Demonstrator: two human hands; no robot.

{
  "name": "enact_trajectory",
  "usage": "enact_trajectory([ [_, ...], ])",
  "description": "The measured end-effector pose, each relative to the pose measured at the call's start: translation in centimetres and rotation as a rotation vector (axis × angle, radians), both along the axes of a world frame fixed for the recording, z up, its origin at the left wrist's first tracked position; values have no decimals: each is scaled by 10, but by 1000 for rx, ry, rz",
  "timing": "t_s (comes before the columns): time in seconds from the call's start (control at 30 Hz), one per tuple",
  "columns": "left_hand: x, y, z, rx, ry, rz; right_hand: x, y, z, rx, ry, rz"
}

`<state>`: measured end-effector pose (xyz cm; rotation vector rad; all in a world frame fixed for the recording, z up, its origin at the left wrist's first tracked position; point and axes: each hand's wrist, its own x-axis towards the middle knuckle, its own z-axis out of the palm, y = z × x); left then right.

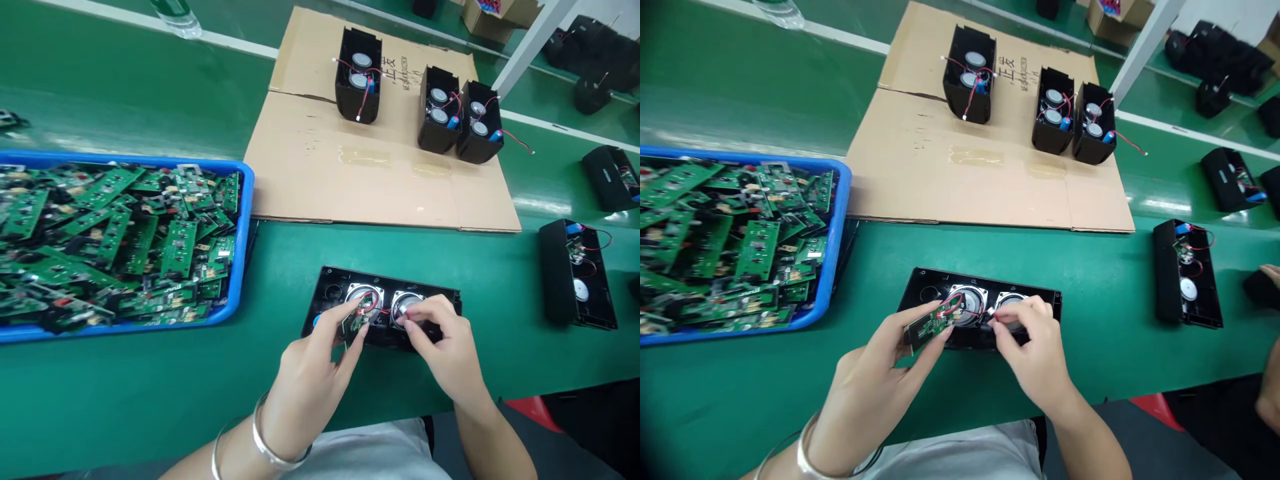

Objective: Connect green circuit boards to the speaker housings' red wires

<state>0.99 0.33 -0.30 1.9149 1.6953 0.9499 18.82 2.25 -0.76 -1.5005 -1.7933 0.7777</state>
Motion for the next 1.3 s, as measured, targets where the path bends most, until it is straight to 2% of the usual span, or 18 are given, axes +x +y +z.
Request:
enact_trajectory([
  [0.1,4,2,-2,-26,-54,-11,-9,-5,-2,214,-154,81],
  [0.23,5,1,-2,-43,-103,-16,-21,-5,-8,326,-229,71],
  [0.77,6,0,-1,-114,-144,-94,-21,-4,-12,321,-240,61],
  [1.1,5,4,2,-112,-122,-165,-17,1,-6,229,-252,193],
  [1.3,3,4,1,-160,-194,-165,-15,-1,-8,330,-228,169],
])
